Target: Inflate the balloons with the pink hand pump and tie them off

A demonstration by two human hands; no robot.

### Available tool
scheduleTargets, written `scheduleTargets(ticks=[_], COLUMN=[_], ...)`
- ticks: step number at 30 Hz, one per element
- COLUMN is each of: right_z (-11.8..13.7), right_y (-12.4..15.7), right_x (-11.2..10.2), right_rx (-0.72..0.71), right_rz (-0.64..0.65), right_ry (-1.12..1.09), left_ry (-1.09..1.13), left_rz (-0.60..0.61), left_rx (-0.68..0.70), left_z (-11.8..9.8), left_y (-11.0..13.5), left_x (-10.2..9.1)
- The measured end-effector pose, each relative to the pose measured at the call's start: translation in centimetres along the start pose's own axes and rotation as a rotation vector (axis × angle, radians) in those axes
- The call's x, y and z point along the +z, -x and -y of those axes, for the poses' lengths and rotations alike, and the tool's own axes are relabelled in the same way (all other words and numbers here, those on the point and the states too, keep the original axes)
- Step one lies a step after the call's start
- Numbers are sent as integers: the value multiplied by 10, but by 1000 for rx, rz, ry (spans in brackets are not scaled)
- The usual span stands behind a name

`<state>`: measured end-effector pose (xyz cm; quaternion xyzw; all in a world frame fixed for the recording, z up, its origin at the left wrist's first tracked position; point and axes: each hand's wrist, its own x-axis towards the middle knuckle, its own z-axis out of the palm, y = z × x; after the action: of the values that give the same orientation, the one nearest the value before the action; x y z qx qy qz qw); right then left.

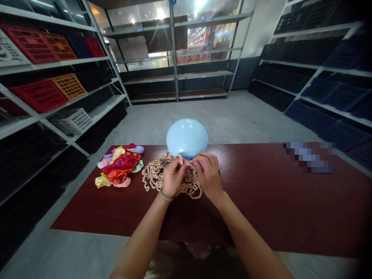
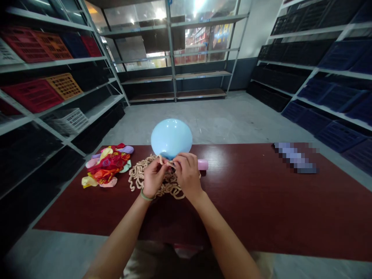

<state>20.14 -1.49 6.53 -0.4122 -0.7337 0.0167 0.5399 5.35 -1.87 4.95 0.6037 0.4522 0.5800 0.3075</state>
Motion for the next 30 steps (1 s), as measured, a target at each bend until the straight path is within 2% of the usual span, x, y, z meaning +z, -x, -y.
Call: scheduleTargets(ticks=[3,8,11,18,23,25,27,30], right_z=[-2,-3,-4,-3,-4,-5,-7,-8], right_y=[1,-1,-1,-1,-1,0,0,0], right_x=[-6,-9,-7,-9,-10,-10,-11,-13], right_rx=[118,324,370,317,20,-55,-83,-40], right_rz=[30,206,273,253,200,205,199,182], right_ry=[-74,-222,-275,-329,-20,106,138,56], left_ry=[56,67,52,81,77,71,91,160], left_rz=[-14,-1,9,54,72,70,72,75], left_rx=[-56,-73,-71,-75,-103,-119,-137,-163], left_z=[2,5,6,7,7,6,6,5], left_y=[1,4,5,4,2,2,2,2], left_x=[0,-2,-3,-6,-7,-6,-4,-3])
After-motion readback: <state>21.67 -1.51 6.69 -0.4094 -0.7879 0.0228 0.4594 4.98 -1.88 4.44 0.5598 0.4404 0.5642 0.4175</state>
